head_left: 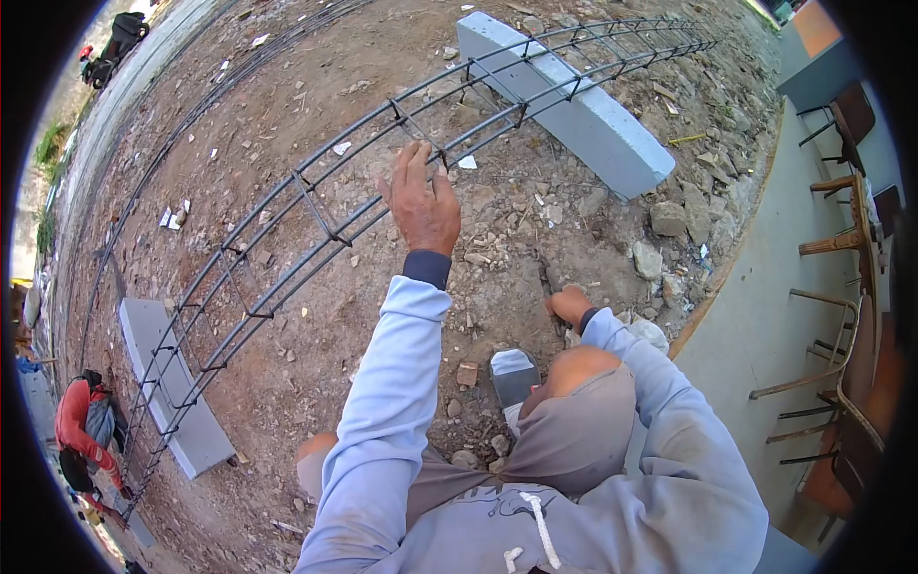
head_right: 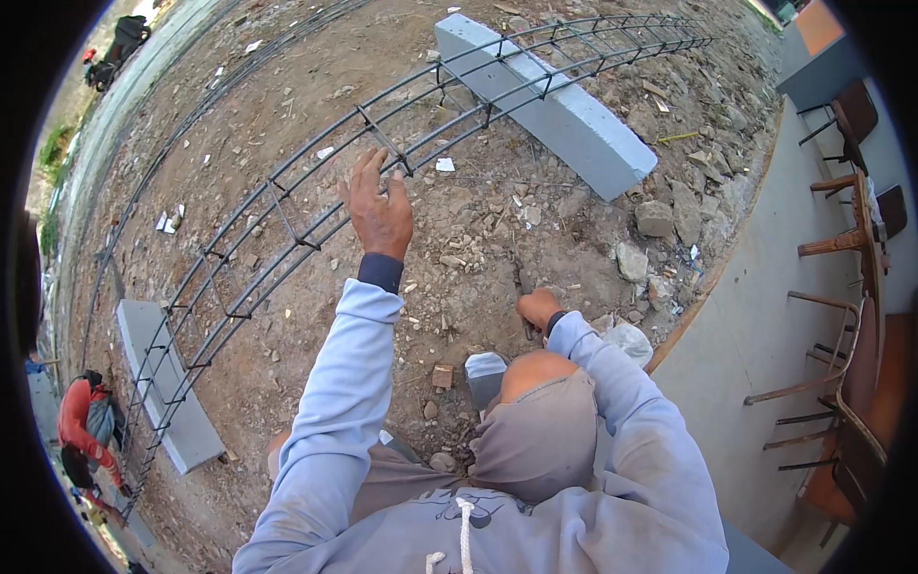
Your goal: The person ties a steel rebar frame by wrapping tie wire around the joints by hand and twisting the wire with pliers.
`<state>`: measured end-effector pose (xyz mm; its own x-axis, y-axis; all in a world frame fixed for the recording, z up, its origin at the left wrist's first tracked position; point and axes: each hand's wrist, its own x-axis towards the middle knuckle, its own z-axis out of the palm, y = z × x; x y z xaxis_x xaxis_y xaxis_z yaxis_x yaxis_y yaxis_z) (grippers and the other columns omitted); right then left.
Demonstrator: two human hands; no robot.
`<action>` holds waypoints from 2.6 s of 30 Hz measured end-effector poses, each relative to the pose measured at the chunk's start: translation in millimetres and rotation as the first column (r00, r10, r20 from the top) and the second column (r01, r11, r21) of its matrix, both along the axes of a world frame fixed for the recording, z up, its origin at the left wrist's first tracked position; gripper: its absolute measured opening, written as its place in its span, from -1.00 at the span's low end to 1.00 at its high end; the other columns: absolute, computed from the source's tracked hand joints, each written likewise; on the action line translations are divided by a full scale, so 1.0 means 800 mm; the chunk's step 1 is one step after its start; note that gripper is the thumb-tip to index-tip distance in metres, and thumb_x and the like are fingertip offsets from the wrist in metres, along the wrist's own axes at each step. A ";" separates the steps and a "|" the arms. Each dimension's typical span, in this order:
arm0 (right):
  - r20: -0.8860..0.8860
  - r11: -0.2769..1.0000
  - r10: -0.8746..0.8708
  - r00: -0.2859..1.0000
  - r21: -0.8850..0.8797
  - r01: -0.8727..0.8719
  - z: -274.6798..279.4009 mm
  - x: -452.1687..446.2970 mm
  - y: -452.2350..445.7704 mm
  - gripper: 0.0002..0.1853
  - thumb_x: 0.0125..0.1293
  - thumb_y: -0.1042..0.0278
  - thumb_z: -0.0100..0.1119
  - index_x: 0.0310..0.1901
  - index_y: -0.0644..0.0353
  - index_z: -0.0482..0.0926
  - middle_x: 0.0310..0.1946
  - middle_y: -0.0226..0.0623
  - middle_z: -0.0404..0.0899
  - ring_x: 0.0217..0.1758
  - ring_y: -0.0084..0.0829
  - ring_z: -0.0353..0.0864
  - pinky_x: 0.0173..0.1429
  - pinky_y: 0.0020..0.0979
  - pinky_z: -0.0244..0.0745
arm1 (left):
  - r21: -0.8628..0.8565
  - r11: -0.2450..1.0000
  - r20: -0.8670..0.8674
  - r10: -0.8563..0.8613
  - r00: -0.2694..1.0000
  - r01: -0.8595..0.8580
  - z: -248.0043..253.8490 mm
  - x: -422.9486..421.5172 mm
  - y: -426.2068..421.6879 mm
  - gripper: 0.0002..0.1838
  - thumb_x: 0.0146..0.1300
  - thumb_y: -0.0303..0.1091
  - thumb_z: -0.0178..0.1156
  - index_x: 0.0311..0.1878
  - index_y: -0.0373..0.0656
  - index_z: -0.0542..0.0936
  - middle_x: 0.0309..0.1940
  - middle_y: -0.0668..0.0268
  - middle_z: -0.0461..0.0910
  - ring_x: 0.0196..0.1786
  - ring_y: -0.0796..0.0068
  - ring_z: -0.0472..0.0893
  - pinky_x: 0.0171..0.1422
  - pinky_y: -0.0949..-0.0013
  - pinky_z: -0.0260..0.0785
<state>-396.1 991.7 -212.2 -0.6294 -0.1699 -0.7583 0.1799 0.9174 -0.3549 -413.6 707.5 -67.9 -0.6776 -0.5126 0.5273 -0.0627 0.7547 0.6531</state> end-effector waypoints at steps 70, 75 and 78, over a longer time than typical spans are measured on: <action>-0.211 0.519 0.838 0.503 0.593 -0.615 0.438 -0.154 -0.223 -0.37 0.06 -0.19 0.33 -0.13 0.32 0.55 -0.46 -0.12 0.62 -0.39 -0.18 0.68 -0.30 -0.13 0.62 | 0.158 -0.702 -0.566 0.511 0.647 0.694 0.041 -0.075 0.083 -0.75 0.32 -0.19 0.10 -0.14 -0.18 0.46 -0.20 0.16 0.60 -0.02 0.20 0.58 0.14 0.09 0.44; -0.353 0.296 0.926 -0.131 0.899 -0.324 0.408 -0.063 -0.183 0.13 -0.19 -0.17 0.46 0.38 0.19 0.13 0.24 -0.07 0.26 0.41 -0.12 0.12 0.45 0.05 -0.09 | 0.155 -0.749 -0.448 0.528 0.721 0.644 0.052 -0.082 0.076 -0.83 0.33 -0.26 0.07 -0.24 -0.15 0.40 -0.33 0.21 0.55 -0.16 0.22 0.60 0.11 0.10 0.50; -0.443 0.408 0.885 -0.143 0.886 -0.221 0.377 -0.062 -0.154 0.13 -0.16 -0.13 0.45 0.41 0.15 0.08 0.27 -0.05 0.22 0.43 -0.10 0.07 0.47 0.07 -0.16 | 0.264 -0.769 -0.410 0.457 0.789 0.582 0.054 -0.083 0.079 -0.83 0.32 -0.27 0.06 -0.21 -0.17 0.39 -0.31 0.20 0.55 -0.17 0.21 0.60 0.09 0.10 0.50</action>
<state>-445.5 868.7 89.5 -0.6039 -0.7966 0.0247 -0.5705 0.4537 0.6846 -480.2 770.5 -24.5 -0.9361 -0.1512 -0.3176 0.2626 -0.9011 -0.3450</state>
